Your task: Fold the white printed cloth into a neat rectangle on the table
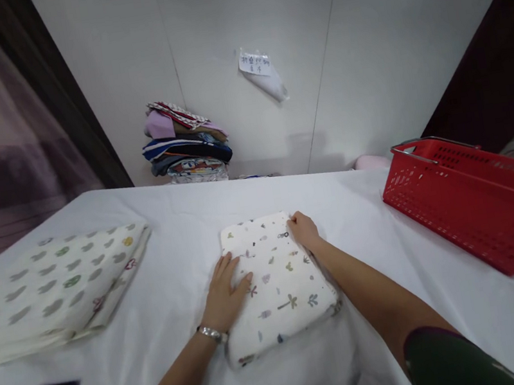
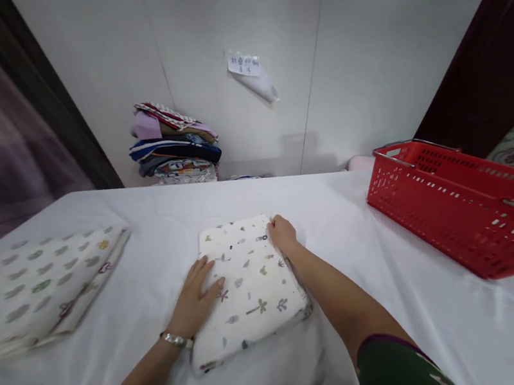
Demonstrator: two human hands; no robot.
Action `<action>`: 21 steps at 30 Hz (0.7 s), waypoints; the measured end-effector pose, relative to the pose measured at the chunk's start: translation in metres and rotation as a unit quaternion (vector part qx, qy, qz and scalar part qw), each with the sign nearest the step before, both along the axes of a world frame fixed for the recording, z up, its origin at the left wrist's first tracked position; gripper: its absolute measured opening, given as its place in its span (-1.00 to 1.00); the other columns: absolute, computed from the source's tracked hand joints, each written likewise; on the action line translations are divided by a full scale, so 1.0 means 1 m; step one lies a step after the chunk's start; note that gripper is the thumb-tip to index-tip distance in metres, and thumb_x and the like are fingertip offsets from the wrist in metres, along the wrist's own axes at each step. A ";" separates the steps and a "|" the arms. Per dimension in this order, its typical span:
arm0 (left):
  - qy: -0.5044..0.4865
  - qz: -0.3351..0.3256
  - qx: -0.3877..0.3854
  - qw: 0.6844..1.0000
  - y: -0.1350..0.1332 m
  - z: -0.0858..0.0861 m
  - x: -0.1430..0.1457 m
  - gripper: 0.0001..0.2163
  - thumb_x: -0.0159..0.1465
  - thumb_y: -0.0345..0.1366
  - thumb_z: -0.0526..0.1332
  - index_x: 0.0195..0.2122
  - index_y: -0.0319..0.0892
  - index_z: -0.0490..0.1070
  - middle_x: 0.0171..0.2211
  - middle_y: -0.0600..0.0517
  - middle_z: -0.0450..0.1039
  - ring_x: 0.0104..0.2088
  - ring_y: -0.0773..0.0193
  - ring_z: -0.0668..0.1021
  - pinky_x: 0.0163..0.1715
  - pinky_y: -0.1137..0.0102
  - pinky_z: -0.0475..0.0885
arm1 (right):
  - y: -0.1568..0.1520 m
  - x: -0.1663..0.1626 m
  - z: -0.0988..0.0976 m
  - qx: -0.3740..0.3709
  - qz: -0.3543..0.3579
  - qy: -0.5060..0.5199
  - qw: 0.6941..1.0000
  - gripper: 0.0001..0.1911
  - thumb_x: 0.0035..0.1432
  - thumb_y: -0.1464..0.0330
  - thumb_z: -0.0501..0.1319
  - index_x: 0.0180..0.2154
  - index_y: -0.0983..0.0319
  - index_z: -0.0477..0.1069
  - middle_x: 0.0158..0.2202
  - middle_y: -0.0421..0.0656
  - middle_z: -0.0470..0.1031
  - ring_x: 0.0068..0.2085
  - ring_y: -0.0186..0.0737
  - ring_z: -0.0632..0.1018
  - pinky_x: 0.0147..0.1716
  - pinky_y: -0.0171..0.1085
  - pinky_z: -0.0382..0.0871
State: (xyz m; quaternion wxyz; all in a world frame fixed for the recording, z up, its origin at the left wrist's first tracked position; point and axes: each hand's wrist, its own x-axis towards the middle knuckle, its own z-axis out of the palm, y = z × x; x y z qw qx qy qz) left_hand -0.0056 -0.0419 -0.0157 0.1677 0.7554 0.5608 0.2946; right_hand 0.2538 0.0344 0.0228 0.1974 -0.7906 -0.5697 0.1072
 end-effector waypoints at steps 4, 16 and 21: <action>-0.024 -0.001 -0.002 1.000 0.002 -0.002 0.000 -0.48 0.20 0.00 0.03 0.10 -0.19 0.25 0.23 -0.06 0.06 0.24 0.12 0.08 0.21 0.14 0.08 | 0.004 -0.001 -0.001 -0.008 0.009 -0.010 1.000 -0.79 0.18 0.25 -0.01 -0.30 0.20 0.32 -0.33 -0.17 0.46 -0.31 -0.28 0.43 -0.43 -0.36 0.11; -0.042 -0.013 0.000 0.999 0.002 -0.002 0.000 -0.51 0.18 -0.01 0.06 0.08 -0.15 0.28 0.22 -0.04 0.09 0.25 0.12 0.07 0.20 0.12 0.10 | 0.015 0.003 0.000 -0.025 -0.001 -0.025 0.999 -0.76 0.22 0.21 -0.02 -0.27 0.21 0.30 -0.30 -0.12 0.46 -0.26 -0.23 0.45 -0.38 -0.34 0.15; -0.044 -0.012 0.011 0.999 0.002 -0.002 0.002 -0.50 0.18 0.00 0.07 0.07 -0.16 0.29 0.21 -0.06 0.10 0.24 0.10 0.09 0.19 0.10 0.12 | 0.016 0.004 -0.003 -0.034 0.008 -0.021 0.999 -0.73 0.20 0.17 -0.02 -0.26 0.21 0.30 -0.29 -0.12 0.46 -0.27 -0.21 0.45 -0.40 -0.34 0.16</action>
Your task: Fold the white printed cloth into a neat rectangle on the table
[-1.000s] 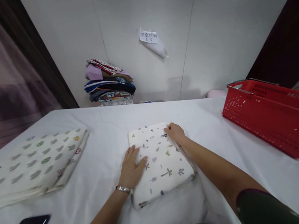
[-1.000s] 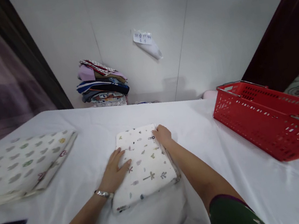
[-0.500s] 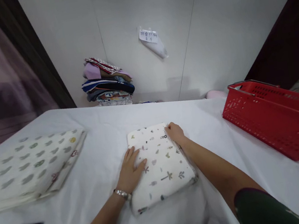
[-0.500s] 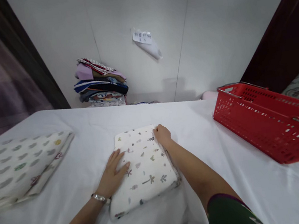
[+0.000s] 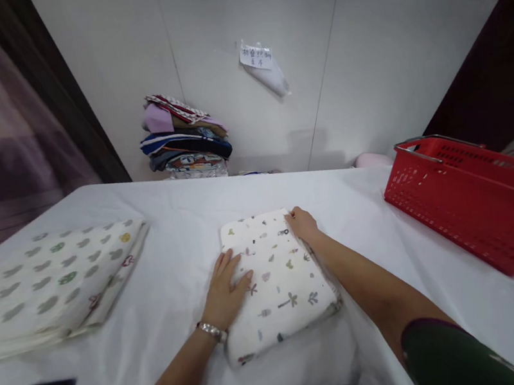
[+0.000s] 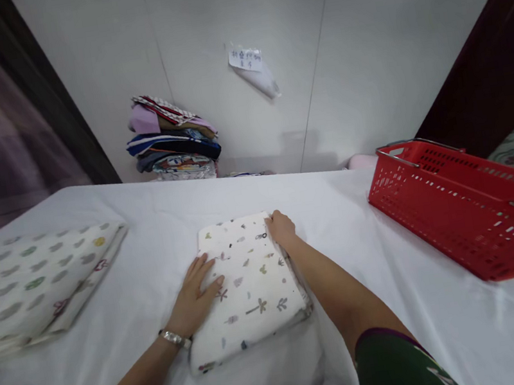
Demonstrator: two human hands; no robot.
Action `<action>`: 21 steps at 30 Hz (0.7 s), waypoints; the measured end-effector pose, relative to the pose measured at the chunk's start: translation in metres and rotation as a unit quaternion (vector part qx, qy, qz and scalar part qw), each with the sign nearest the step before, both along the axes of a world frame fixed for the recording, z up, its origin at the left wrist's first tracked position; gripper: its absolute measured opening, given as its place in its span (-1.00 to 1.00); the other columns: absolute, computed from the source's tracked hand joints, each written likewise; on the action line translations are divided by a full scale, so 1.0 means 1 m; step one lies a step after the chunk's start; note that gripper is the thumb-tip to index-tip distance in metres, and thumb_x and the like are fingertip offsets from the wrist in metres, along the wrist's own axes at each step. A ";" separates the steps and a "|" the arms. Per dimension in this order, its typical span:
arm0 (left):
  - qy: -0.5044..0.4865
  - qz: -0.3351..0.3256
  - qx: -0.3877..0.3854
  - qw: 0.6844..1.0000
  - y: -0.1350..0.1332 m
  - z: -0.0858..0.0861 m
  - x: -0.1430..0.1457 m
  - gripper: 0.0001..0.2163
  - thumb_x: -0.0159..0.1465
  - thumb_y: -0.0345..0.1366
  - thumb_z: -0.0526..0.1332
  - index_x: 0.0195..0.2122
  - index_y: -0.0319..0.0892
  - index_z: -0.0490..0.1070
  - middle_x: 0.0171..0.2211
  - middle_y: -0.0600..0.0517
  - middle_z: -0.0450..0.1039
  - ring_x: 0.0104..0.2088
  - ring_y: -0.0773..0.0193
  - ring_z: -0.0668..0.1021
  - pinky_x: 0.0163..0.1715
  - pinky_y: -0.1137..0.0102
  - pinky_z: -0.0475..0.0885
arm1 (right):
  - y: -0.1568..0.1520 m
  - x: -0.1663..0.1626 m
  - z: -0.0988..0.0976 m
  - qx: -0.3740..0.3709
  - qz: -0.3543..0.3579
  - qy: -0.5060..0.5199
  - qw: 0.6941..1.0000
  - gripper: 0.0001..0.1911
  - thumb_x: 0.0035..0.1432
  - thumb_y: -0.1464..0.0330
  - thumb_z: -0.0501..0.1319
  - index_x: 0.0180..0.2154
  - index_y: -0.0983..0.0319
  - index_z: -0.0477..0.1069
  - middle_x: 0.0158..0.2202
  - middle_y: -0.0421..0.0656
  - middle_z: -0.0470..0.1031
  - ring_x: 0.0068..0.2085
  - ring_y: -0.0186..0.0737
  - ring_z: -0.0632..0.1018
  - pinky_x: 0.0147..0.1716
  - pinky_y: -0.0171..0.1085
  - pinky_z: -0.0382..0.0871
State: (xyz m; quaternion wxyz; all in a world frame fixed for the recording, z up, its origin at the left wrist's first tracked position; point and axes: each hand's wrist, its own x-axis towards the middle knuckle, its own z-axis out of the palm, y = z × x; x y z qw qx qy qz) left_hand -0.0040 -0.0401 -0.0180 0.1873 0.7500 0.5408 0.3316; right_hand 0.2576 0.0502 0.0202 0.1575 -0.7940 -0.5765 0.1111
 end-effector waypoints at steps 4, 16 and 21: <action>0.007 0.000 -0.003 1.000 0.000 -0.001 0.000 -0.49 0.18 0.01 0.06 0.07 -0.17 0.29 0.21 -0.06 0.10 0.24 0.10 0.08 0.19 0.09 0.10 | -0.001 -0.002 0.000 0.005 0.007 0.000 1.000 -0.73 0.19 0.17 -0.01 -0.29 0.22 0.30 -0.29 -0.11 0.46 -0.26 -0.21 0.44 -0.39 -0.34 0.15; 0.002 -0.027 -0.015 1.000 -0.002 0.003 -0.001 -0.47 0.16 0.02 0.08 0.08 -0.17 0.28 0.23 -0.06 0.05 0.26 0.10 0.03 0.21 0.11 0.07 | 0.002 0.009 0.004 0.001 0.003 0.034 0.999 -0.79 0.18 0.24 0.02 -0.34 0.22 0.30 -0.32 -0.12 0.45 -0.29 -0.24 0.44 -0.39 -0.34 0.15; 0.013 -0.023 -0.019 0.999 -0.002 0.003 0.000 -0.47 0.17 0.02 0.06 0.08 -0.18 0.28 0.23 -0.05 0.05 0.26 0.10 0.03 0.21 0.11 0.07 | -0.009 0.012 0.005 0.005 0.023 0.056 0.998 -0.74 0.15 0.15 0.04 -0.28 0.20 0.30 -0.27 -0.16 0.46 -0.27 -0.27 0.44 -0.39 -0.38 0.15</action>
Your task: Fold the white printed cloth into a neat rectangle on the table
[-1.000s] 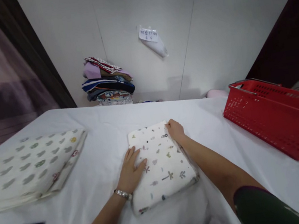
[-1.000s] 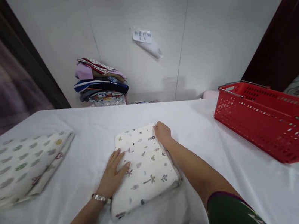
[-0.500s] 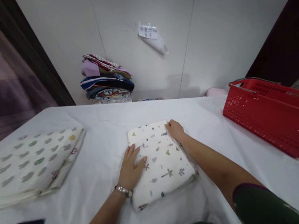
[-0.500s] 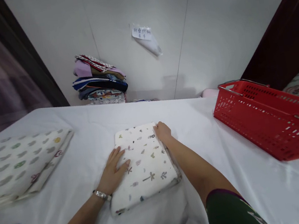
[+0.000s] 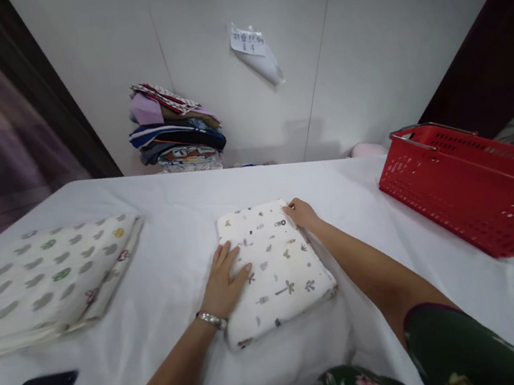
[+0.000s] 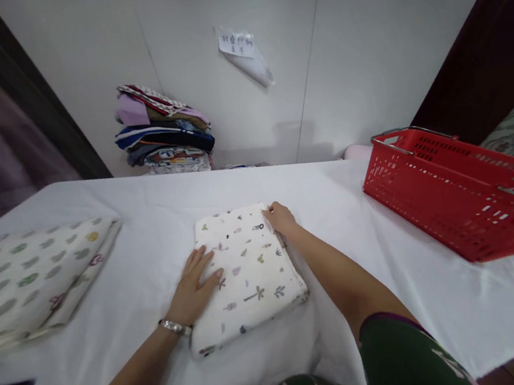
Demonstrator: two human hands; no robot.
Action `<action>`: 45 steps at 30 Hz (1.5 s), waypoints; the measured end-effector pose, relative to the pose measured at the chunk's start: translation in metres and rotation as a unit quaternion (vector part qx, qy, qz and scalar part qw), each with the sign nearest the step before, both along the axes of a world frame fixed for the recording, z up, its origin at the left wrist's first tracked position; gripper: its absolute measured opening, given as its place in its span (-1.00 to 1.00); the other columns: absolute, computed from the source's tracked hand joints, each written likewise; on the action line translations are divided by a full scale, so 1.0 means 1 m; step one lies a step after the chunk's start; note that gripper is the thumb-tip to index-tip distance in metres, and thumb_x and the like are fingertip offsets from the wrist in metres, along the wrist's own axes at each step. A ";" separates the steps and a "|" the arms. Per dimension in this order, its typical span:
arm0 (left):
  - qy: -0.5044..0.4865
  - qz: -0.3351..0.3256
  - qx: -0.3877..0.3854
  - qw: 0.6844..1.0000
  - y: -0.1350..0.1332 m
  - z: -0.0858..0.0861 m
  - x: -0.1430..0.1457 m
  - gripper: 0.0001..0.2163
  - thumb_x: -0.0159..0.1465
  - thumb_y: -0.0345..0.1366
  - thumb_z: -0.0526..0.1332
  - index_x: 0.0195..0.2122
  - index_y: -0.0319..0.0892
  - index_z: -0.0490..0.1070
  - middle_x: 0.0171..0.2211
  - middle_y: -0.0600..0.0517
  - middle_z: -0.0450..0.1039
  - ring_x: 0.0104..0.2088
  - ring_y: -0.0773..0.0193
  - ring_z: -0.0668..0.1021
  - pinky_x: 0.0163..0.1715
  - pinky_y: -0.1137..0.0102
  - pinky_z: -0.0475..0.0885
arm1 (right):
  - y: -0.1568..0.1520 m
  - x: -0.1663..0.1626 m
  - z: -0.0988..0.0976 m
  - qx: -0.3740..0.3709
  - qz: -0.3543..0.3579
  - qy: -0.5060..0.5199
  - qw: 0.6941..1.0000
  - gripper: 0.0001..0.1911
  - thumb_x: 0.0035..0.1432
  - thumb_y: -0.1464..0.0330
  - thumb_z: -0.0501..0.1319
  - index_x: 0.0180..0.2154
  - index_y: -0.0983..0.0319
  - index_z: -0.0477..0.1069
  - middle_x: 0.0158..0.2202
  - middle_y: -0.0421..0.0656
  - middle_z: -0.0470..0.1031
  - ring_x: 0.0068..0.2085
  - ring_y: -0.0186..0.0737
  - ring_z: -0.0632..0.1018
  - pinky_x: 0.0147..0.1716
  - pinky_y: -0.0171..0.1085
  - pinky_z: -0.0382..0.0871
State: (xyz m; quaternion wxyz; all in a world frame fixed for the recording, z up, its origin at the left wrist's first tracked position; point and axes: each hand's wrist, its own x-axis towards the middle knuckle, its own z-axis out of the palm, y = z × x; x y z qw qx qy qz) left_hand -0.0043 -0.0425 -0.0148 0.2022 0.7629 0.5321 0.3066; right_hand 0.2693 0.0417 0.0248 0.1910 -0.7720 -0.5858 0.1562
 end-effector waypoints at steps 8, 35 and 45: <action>-0.007 -0.001 -0.001 1.000 -0.001 0.002 0.001 -0.46 0.17 0.04 0.05 0.08 -0.19 0.28 0.23 -0.06 0.05 0.26 0.09 0.02 0.21 0.10 0.06 | -0.054 -0.004 0.002 -0.010 0.017 0.002 1.000 -0.69 0.11 0.09 0.07 -0.24 0.19 0.26 -0.36 -0.18 0.45 -0.36 -0.27 0.42 -0.47 -0.37 0.10; -0.022 0.002 0.008 1.000 -0.002 -0.003 -0.001 -0.50 0.16 0.01 0.09 0.07 -0.14 0.30 0.23 -0.03 0.07 0.25 0.11 0.05 0.21 0.11 0.08 | 0.000 -0.014 0.005 -0.015 -0.003 -0.078 0.997 -0.73 0.19 0.16 0.00 -0.21 0.20 0.25 -0.26 -0.11 0.45 -0.22 -0.19 0.46 -0.35 -0.33 0.18; -0.051 0.012 0.010 0.999 -0.001 -0.005 0.000 -0.52 0.15 0.01 0.10 0.04 -0.12 0.33 0.22 -0.01 0.09 0.25 0.10 0.06 0.20 0.11 0.10 | 0.002 -0.008 -0.003 -0.015 -0.003 -0.093 0.996 -0.74 0.25 0.22 -0.09 -0.22 0.21 0.27 -0.25 -0.06 0.45 -0.20 -0.17 0.46 -0.31 -0.31 0.20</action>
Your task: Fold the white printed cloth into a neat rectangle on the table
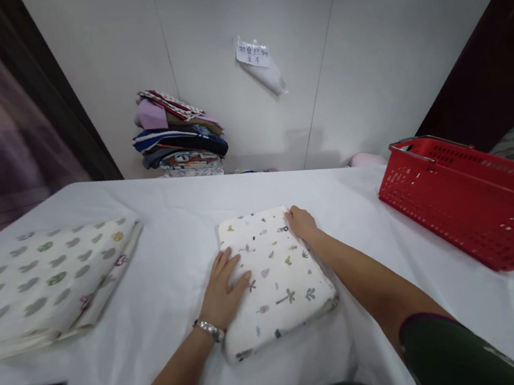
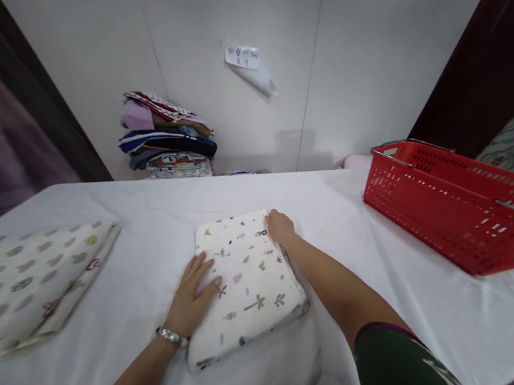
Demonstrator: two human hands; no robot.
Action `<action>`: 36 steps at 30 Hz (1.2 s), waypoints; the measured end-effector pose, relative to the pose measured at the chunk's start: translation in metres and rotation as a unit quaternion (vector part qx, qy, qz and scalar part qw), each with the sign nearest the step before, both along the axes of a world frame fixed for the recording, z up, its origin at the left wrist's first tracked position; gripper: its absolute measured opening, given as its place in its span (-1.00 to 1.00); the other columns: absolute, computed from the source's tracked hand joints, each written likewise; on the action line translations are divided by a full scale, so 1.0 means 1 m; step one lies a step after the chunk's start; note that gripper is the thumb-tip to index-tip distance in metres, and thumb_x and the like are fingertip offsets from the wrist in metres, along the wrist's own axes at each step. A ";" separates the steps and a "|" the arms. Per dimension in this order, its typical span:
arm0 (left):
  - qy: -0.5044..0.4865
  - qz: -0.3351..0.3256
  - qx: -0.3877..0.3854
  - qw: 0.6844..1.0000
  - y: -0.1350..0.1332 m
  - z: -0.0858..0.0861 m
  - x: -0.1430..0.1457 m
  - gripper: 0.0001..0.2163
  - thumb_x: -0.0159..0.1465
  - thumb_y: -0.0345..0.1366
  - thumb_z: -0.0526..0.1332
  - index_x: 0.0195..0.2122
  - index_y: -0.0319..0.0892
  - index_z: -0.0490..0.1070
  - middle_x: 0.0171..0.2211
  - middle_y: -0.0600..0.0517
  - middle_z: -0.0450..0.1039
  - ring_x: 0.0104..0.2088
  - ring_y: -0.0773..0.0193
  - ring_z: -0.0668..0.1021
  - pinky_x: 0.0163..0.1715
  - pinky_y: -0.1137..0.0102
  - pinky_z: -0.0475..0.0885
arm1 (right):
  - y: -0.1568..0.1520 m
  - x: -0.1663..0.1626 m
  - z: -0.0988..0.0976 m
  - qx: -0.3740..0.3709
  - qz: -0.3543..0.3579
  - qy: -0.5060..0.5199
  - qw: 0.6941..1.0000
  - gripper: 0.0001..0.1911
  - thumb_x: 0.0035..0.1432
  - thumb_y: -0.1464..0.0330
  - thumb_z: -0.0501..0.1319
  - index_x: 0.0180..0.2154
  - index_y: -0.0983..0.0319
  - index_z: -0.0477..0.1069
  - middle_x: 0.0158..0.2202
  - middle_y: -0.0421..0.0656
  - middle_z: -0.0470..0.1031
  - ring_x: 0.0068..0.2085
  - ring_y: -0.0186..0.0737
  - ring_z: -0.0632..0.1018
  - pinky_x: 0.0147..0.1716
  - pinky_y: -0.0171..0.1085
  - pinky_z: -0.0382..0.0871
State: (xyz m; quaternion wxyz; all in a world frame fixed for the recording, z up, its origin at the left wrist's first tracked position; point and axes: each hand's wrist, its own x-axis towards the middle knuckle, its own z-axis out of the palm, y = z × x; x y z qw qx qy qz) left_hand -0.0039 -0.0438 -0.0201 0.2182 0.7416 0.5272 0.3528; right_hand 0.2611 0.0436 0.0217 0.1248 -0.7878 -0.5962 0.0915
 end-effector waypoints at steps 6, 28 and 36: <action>0.002 0.000 0.000 1.000 0.000 0.001 -0.001 -0.53 0.17 0.00 0.10 0.04 -0.13 0.33 0.22 -0.02 0.08 0.25 0.12 0.06 0.20 0.12 0.09 | 0.002 0.003 -0.002 0.004 -0.014 0.004 1.000 -0.65 0.28 0.21 -0.18 -0.18 0.22 0.28 -0.22 -0.05 0.45 -0.20 -0.18 0.46 -0.31 -0.30 0.22; 0.004 -0.012 -0.006 1.000 0.001 0.002 -0.001 -0.50 0.17 0.01 0.08 0.06 -0.15 0.31 0.24 -0.01 0.04 0.26 0.13 0.01 0.22 0.14 0.06 | 0.026 0.007 -0.006 -0.028 -0.038 0.024 0.999 -0.67 0.24 0.29 -0.10 -0.21 0.29 0.36 -0.16 0.04 0.46 -0.12 -0.14 0.46 -0.23 -0.29 0.25; 0.005 -0.019 -0.013 1.000 0.002 -0.001 -0.001 -0.49 0.16 0.02 0.08 0.07 -0.14 0.29 0.24 -0.01 0.04 0.26 0.13 0.02 0.21 0.12 0.08 | 0.015 0.008 -0.001 -0.025 -0.020 0.053 0.998 -0.65 0.23 0.20 -0.07 -0.20 0.26 0.36 -0.17 -0.02 0.46 -0.15 -0.16 0.46 -0.25 -0.31 0.24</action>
